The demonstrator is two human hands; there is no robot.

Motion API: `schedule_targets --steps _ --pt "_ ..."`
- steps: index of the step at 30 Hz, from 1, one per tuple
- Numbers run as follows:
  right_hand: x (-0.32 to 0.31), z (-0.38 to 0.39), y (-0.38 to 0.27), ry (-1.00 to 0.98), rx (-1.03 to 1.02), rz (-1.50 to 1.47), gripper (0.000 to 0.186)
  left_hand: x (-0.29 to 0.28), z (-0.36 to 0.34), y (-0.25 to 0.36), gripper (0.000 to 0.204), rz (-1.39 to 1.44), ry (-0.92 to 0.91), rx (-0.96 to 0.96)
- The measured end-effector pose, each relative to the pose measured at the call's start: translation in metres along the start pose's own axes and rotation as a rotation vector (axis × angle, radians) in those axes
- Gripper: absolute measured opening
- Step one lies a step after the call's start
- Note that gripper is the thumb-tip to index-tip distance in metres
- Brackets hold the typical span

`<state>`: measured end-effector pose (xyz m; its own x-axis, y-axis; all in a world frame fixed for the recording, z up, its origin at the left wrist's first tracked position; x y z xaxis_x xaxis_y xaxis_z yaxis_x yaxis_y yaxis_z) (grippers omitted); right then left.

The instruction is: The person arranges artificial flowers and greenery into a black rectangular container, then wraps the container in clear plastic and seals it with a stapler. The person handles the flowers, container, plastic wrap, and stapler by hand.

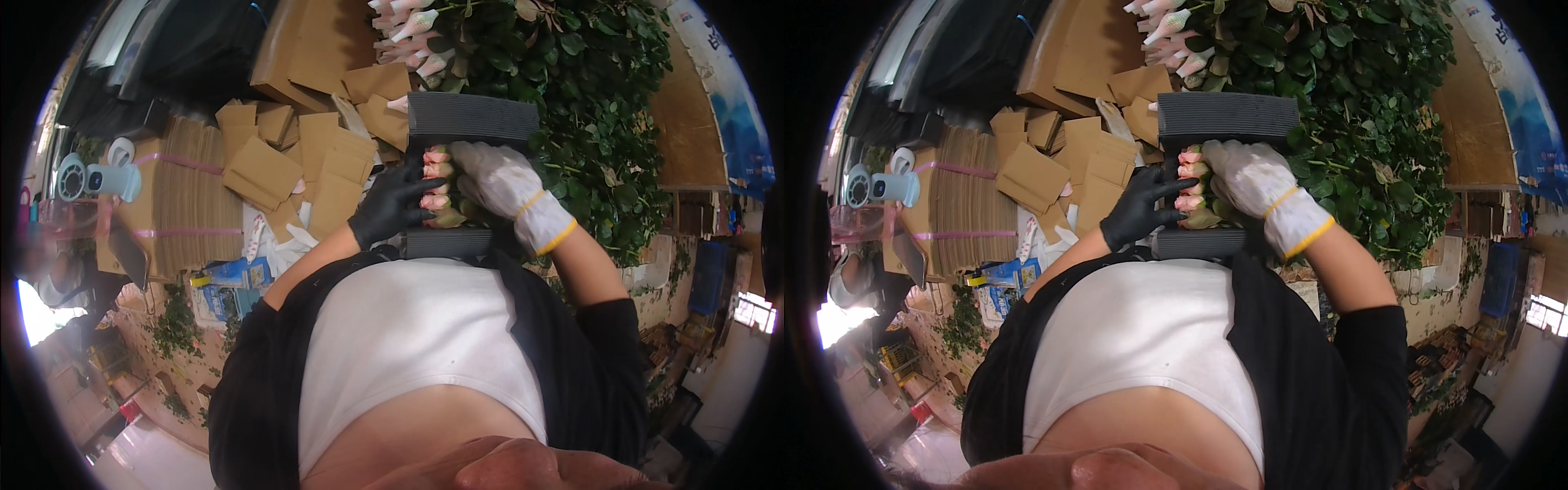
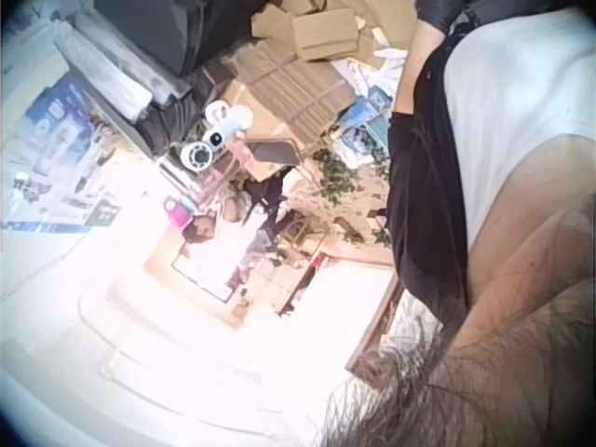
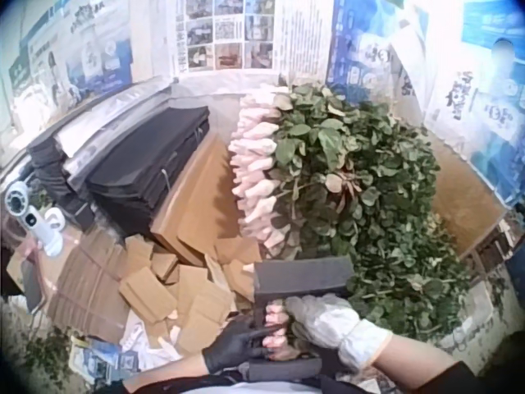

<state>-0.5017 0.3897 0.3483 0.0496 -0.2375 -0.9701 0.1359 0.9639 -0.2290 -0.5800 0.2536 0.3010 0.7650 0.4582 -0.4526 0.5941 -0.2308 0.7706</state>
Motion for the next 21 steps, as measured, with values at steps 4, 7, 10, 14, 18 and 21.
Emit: schedule_targets --steps 4,7,10,14,18,21 --pt "0.034 -0.019 0.022 -0.072 -0.105 -0.212 0.033 0.017 -0.003 -0.024 0.038 0.035 0.050 -0.098" --pt "0.063 -0.026 0.036 -0.203 -0.064 -0.434 0.034 0.019 0.003 -0.016 0.026 -0.143 0.215 -0.070" --pt "0.083 -0.029 0.041 -0.178 -0.105 -0.565 0.025 0.025 0.013 -0.032 0.035 -0.119 0.203 -0.155" --pt "0.090 -0.029 0.043 -0.214 -0.137 -0.611 0.026 0.027 0.024 -0.037 0.037 -0.006 0.182 -0.295" --pt "0.105 -0.033 0.046 -0.187 -0.103 -0.875 0.027 0.020 0.021 -0.031 0.038 0.063 0.198 -0.300" --pt "0.110 -0.030 0.048 -0.160 -0.053 -0.822 0.026 0.022 0.024 -0.035 0.037 -0.043 0.203 -0.209"
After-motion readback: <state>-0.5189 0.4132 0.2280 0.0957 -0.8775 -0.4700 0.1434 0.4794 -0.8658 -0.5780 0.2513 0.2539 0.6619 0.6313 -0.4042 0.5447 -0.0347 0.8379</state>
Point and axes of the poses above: each hand's wrist, its own z-axis away from the middle knuckle, its own x-axis out of the palm, y = z × x, the point moved 6 cm from there along -z, towards the middle knuckle, and after that the axes turned 5 degrees about y, right-handed, at the moved point
